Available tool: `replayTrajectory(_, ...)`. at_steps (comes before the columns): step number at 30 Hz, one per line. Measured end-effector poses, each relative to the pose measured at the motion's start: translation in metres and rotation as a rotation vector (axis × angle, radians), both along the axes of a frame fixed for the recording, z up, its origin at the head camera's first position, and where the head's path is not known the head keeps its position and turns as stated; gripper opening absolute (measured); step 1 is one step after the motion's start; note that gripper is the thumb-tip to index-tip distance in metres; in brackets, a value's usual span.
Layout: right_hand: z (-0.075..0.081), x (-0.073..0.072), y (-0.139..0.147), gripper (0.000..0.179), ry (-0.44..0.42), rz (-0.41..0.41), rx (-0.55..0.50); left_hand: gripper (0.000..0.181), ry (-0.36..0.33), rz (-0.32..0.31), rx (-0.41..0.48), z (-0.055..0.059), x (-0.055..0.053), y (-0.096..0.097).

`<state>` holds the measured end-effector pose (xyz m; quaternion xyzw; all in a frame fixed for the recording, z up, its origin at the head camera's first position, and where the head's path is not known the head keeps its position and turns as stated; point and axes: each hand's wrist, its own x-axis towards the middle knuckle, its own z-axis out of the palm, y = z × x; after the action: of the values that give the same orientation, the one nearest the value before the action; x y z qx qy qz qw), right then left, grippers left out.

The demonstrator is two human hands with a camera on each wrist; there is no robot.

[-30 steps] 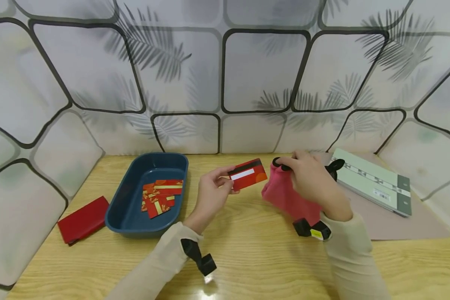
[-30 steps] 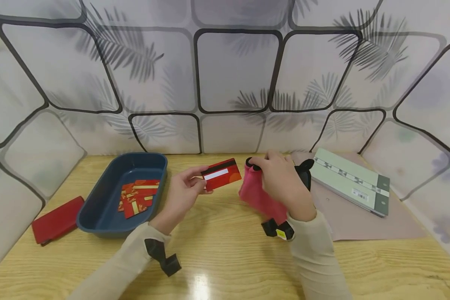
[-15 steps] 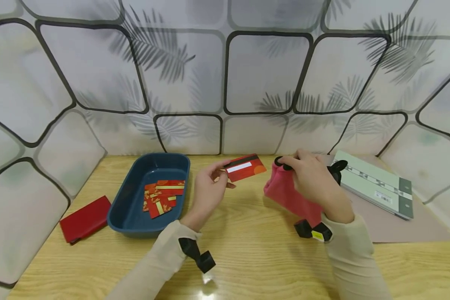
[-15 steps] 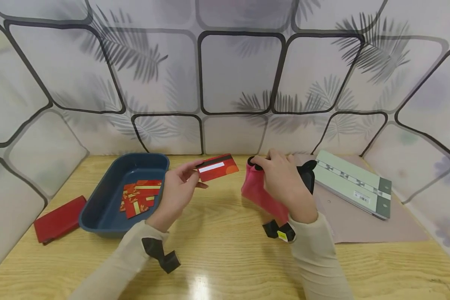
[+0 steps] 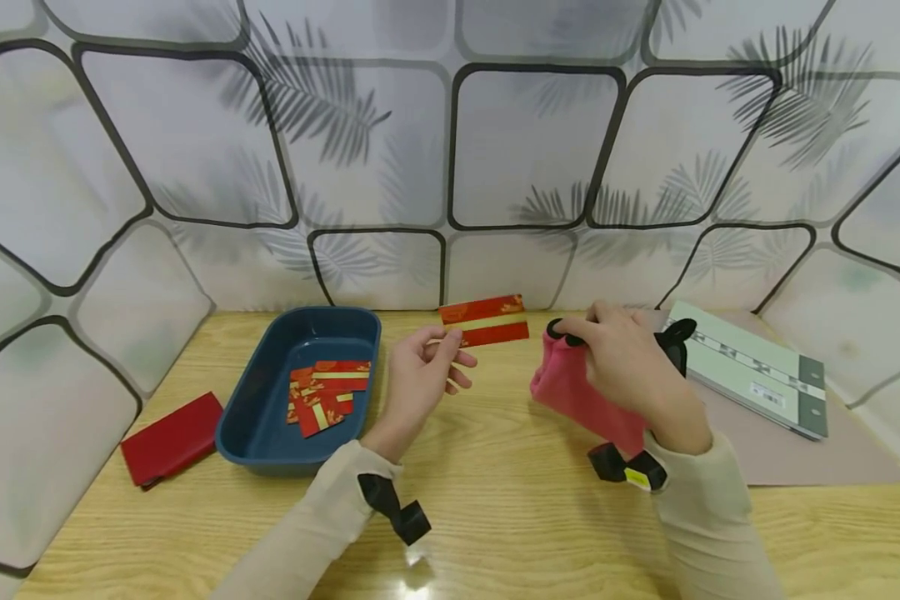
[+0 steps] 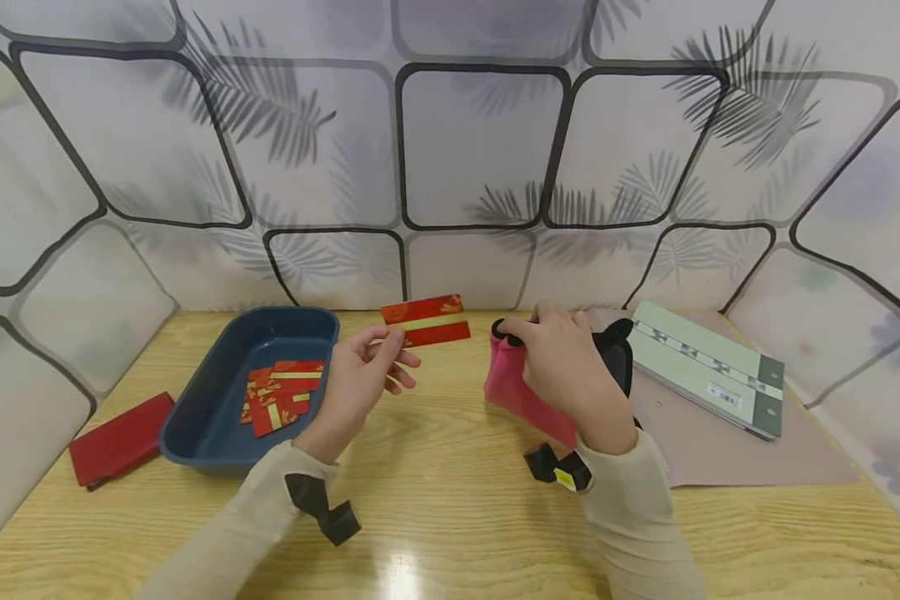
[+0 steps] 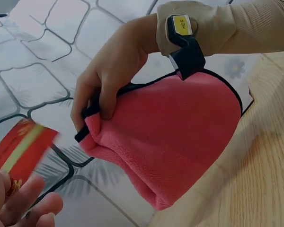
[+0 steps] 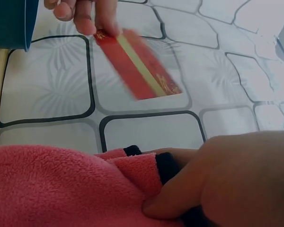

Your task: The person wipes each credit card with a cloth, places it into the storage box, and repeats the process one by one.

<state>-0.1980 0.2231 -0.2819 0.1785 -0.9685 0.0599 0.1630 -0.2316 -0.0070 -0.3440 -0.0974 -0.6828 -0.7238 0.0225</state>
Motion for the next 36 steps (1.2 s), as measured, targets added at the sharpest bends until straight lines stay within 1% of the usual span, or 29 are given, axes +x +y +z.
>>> replayTrajectory(4, 0.003, 0.003, -0.003, 0.046, 0.004, 0.001, -0.016, 0.02, -0.032, -0.019, -0.033, -0.001, -0.001, 0.0)
replayTrajectory(7, 0.003, 0.004, -0.005, 0.044, 0.013, 0.03, -0.027, 0.021, -0.059, -0.033, -0.044, -0.003, -0.001, 0.001)
replayTrajectory(9, 0.002, 0.005, -0.006, 0.042, 0.013, 0.054, -0.037, 0.021, -0.081, -0.055, -0.056, -0.004, -0.001, 0.001)
replayTrajectory(13, 0.003, 0.007, -0.011, 0.041, -0.003, 0.095, -0.05, 0.018, -0.125, -0.136, -0.114, -0.006, -0.001, 0.002)
replayTrajectory(17, 0.005, 0.009, -0.017, 0.043, -0.031, 0.114, -0.045, 0.015, -0.123, -0.229, -0.189, -0.01, -0.002, 0.004)
replayTrajectory(21, 0.004, 0.009, -0.024, 0.045, -0.041, 0.137, -0.047, 0.016, -0.086, -0.295, -0.227, -0.013, 0.0, 0.003)
replayTrajectory(29, -0.006, 0.007, -0.037, 0.045, -0.026, 0.206, -0.024, 0.014, 0.007, -0.378, -0.29, -0.014, 0.005, 0.004)
replayTrajectory(31, -0.008, 0.007, -0.039, 0.043, -0.031, 0.206, -0.014, 0.013, 0.041, -0.39, -0.315, -0.014, 0.006, 0.005)
replayTrajectory(36, -0.013, 0.008, -0.041, 0.041, -0.052, 0.169, 0.013, 0.016, 0.132, -0.424, -0.426, -0.012, 0.008, 0.008)
